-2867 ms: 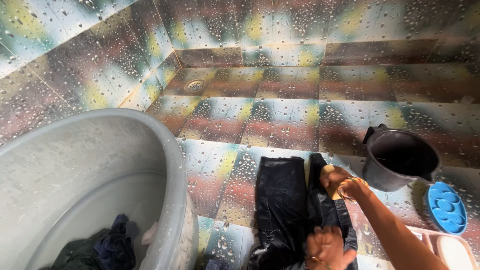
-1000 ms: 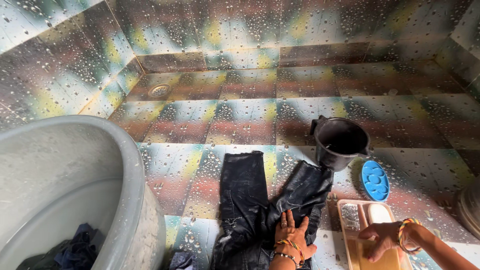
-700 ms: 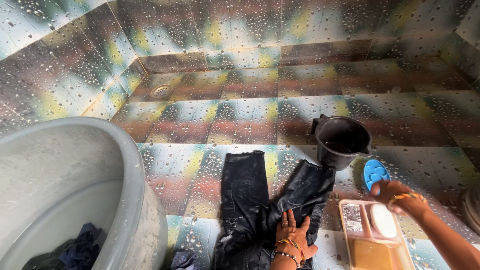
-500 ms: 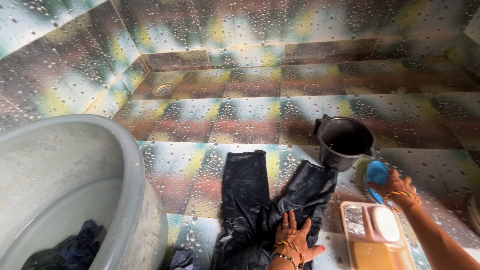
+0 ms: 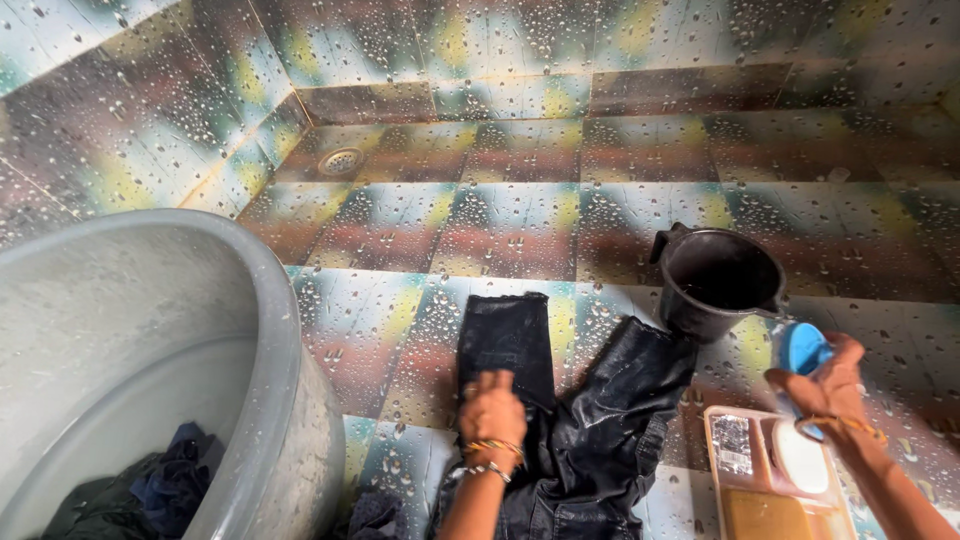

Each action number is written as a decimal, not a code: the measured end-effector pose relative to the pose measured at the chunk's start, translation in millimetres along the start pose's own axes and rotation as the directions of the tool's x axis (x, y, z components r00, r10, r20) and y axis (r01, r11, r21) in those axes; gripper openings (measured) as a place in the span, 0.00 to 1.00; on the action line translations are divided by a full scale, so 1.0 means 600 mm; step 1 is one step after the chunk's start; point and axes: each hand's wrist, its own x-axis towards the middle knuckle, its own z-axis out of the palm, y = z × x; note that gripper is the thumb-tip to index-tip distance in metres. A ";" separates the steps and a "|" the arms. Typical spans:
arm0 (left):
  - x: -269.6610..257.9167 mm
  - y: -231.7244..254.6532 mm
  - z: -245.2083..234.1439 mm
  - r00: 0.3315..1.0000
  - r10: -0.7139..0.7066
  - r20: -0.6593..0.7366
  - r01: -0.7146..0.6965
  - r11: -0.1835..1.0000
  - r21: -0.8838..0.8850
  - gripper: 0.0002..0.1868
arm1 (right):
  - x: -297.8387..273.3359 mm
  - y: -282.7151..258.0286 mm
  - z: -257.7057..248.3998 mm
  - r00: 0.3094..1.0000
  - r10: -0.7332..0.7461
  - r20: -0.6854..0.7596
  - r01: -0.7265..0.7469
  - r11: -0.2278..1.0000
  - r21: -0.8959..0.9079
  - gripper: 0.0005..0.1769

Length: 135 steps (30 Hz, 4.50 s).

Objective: The person washes clothes by hand in a bathroom. They pour water from a black pot into a large grey basin, soak various garments, and scrub a pair of black jeans on the tiled floor using a bar of soap and a blue scrubbing tool.

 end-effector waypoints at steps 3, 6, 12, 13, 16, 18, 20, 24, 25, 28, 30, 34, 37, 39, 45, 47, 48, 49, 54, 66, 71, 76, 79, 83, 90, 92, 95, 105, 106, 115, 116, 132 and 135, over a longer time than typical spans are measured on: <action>0.022 -0.037 0.010 0.924 -0.337 0.183 0.351 0.935 -0.052 0.19 | -0.038 -0.023 0.019 0.924 0.066 0.376 -0.212 0.909 0.360 0.51; 0.019 -0.058 0.010 0.907 -0.392 0.156 0.388 0.920 0.055 0.25 | -0.085 -0.046 0.089 0.768 0.061 0.638 -0.458 0.749 0.479 0.67; 0.035 -0.086 0.015 0.757 -0.545 0.362 0.582 0.813 0.007 0.26 | -0.159 -0.093 0.204 0.590 0.342 0.731 -0.440 0.896 -0.064 0.39; 0.043 -0.093 0.019 0.752 -0.544 0.373 0.581 0.814 0.016 0.27 | -0.155 -0.103 0.224 0.571 0.342 0.746 -0.414 0.905 -0.097 0.38; 0.071 -0.099 0.041 0.767 -0.513 0.385 0.566 0.824 -0.029 0.25 | -0.151 -0.118 0.243 0.636 0.304 0.709 -0.406 0.913 -0.027 0.47; 0.104 -0.095 0.055 0.809 -0.475 0.346 0.545 0.826 -0.141 0.20 | -0.136 -0.155 0.255 0.718 0.128 0.684 -0.254 0.963 0.086 0.50; 0.140 -0.095 0.064 0.904 -0.401 0.147 0.427 0.855 -0.295 0.21 | -0.102 -0.220 0.262 0.750 -0.078 0.657 0.012 0.994 0.106 0.44; 0.171 -0.084 0.056 0.932 -0.359 0.044 0.304 0.712 -0.633 0.22 | -0.061 -0.319 0.260 0.849 -0.234 0.474 0.299 0.952 -0.064 0.50; 0.168 -0.077 0.050 0.956 -0.289 -0.059 0.192 0.762 -0.619 0.26 | -0.054 -0.333 0.265 0.853 -0.309 0.420 0.379 0.921 -0.091 0.54; 0.133 -0.062 0.029 0.987 -0.119 -0.107 0.049 0.862 -0.505 0.37 | -0.054 -0.342 0.292 0.841 -0.296 0.453 0.421 0.884 -0.205 0.56; 0.080 -0.051 0.026 1.000 -0.025 0.000 0.023 0.938 -0.345 0.37 | -0.074 -0.335 0.305 0.810 -0.290 0.510 0.472 0.838 -0.273 0.52; -0.056 -0.024 0.043 0.980 0.121 0.160 -0.090 0.977 -0.191 0.37 | -0.184 -0.335 0.304 0.717 -0.289 0.634 0.551 0.792 -0.263 0.52; -0.128 -0.030 0.059 0.975 0.205 0.087 -0.187 0.965 -0.181 0.43 | -0.283 -0.365 0.285 0.691 -0.344 0.636 0.637 0.706 -0.310 0.56; -0.154 -0.055 0.068 0.970 0.237 0.053 -0.224 0.957 -0.186 0.50 | -0.343 -0.397 0.299 0.602 -0.484 0.635 0.771 0.559 -0.305 0.55; -0.218 -0.155 0.176 0.869 0.291 -0.399 -0.335 0.941 -0.044 0.62 | -0.431 -0.385 0.367 0.005 -0.673 0.739 0.999 -0.023 -0.028 0.43; -0.220 -0.163 0.233 0.744 0.319 -0.587 -0.354 0.933 0.059 0.61 | -0.429 -0.380 0.383 -0.015 -0.696 0.718 0.997 -0.066 -0.043 0.42; -0.223 -0.168 0.258 0.750 0.327 -0.574 -0.293 0.943 0.155 0.48 | -0.418 -0.387 0.391 0.055 -0.646 0.761 0.995 -0.024 -0.093 0.42; -0.228 -0.172 0.281 0.758 0.334 -0.560 -0.229 0.941 0.250 0.37 | -0.399 -0.404 0.400 0.125 -0.590 0.797 0.989 0.013 -0.145 0.41; -0.183 -0.183 0.340 0.523 0.400 -0.752 -0.081 0.902 0.423 0.19 | -0.380 -0.489 0.429 0.423 -0.470 0.775 0.901 0.131 -0.413 0.39; -0.224 -0.194 0.354 0.841 0.417 -0.345 -0.365 0.908 0.208 0.19 | -0.476 -0.483 0.404 0.247 -0.199 0.948 0.968 0.005 -0.251 0.39; -0.203 -0.192 0.359 0.640 0.441 -0.630 -0.267 0.896 0.355 0.17 | -0.405 -0.528 0.450 0.371 -0.482 0.794 0.905 -0.003 -0.424 0.35; -0.211 -0.187 0.359 0.732 0.412 -0.544 -0.315 0.911 0.266 0.15 | -0.472 -0.487 0.434 0.176 -0.121 0.977 0.973 -0.131 -0.192 0.33; -0.219 -0.188 0.361 0.771 0.405 -0.492 -0.344 0.914 0.213 0.14 | -0.519 -0.447 0.406 0.135 -0.248 0.959 0.990 0.000 -0.139 0.39; -0.218 -0.189 0.364 0.773 0.419 -0.476 -0.362 0.908 0.212 0.13 | -0.501 -0.487 0.422 0.204 -0.156 0.966 0.974 -0.068 -0.217 0.39; -0.203 -0.184 0.358 0.671 0.439 -0.597 -0.271 0.895 0.354 0.16 | -0.424 -0.533 0.457 0.355 -0.354 0.865 0.917 -0.050 -0.396 0.37; -0.216 -0.183 0.356 0.776 0.432 -0.460 -0.334 0.900 0.282 0.18 | -0.460 -0.505 0.443 0.325 -0.233 0.917 0.931 -0.090 -0.353 0.37; -0.215 -0.182 0.360 0.828 0.442 -0.344 -0.398 0.897 0.195 0.13 | -0.507 -0.460 0.405 0.182 -0.178 0.967 0.981 -0.031 -0.190 0.38; -0.228 -0.189 0.352 0.820 0.422 -0.386 -0.373 0.906 0.199 0.21 | -0.422 -0.541 0.457 0.388 -0.295 0.873 0.902 -0.073 -0.425 0.35; -0.221 -0.186 0.351 0.803 0.429 -0.413 -0.366 0.903 0.225 0.20 | -0.422 -0.537 0.457 0.395 -0.378 0.837 0.898 -0.036 -0.439 0.36; -0.233 -0.187 0.366 0.898 0.431 -0.093 -0.425 0.902 0.079 0.17 | -0.500 -0.381 0.399 0.185 -0.319 0.929 0.979 0.140 -0.147 0.37; -0.233 -0.191 0.365 0.885 0.443 -0.145 -0.424 0.894 0.148 0.17 | -0.487 -0.374 0.404 0.092 -0.406 0.909 0.987 -0.080 -0.136 0.34; -0.255 -0.229 0.097 0.934 0.351 -0.061 -0.356 0.919 -0.172 0.35 | -0.528 -0.384 0.417 0.413 -0.571 0.710 0.904 0.162 -0.396 0.36; -0.256 -0.222 0.100 0.944 0.330 -0.021 -0.328 0.930 -0.164 0.32 | -0.574 -0.357 0.378 0.377 -0.572 0.729 0.926 0.218 -0.308 0.38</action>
